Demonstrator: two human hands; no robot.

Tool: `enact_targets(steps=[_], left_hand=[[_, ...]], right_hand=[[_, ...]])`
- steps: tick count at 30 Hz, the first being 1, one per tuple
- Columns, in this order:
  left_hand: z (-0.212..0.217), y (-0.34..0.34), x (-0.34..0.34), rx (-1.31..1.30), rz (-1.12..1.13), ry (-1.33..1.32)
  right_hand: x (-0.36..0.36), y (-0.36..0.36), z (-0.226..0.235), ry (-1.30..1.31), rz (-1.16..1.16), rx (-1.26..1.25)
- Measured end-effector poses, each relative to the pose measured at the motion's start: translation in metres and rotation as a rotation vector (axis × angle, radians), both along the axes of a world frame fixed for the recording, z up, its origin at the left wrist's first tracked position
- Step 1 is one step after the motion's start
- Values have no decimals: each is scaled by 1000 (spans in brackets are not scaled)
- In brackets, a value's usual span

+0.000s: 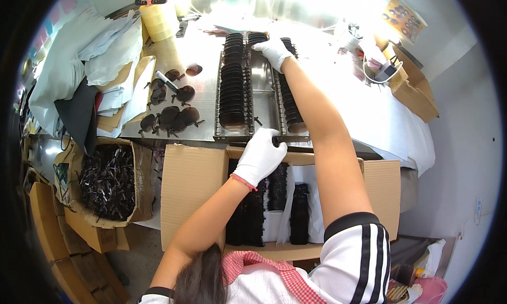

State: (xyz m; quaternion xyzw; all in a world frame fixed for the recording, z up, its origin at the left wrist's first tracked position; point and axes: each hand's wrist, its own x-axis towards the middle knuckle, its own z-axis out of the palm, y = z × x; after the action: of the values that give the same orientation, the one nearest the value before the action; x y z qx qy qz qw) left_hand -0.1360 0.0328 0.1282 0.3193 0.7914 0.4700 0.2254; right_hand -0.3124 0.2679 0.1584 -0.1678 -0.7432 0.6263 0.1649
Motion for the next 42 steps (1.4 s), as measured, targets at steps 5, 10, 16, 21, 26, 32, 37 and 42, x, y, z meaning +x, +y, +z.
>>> enact_targets(steps=[5, 10, 16, 21, 26, 32, 37, 42], left_hand=[[3, -9, -20, 37, -104, 12], [4, -13, -27, 64, -163, 12], [6, -14, -24, 54, -162, 28], [3, -13, -21, 75, -114, -18], [1, -18, -15, 294, -88, -79], [12, -14, 54, 1090, 161, -1197], [-8, -5, 109, 1155, 164, -1428], [-58, -23, 170, 895, 320, -1613]], right_hand=[[-2, 15, 0, -113, 244, -254], [-6, 8, -14, -10, 69, 541], [-11, -13, -48, -51, -126, 1428], [-11, -14, -23, -261, -88, 1624], [56, -39, 45, 177, -200, 737], [255, -119, 41, 121, -9, 349], [352, -149, -8, 111, 2, 886], [422, -149, -42, -354, 135, 607]])
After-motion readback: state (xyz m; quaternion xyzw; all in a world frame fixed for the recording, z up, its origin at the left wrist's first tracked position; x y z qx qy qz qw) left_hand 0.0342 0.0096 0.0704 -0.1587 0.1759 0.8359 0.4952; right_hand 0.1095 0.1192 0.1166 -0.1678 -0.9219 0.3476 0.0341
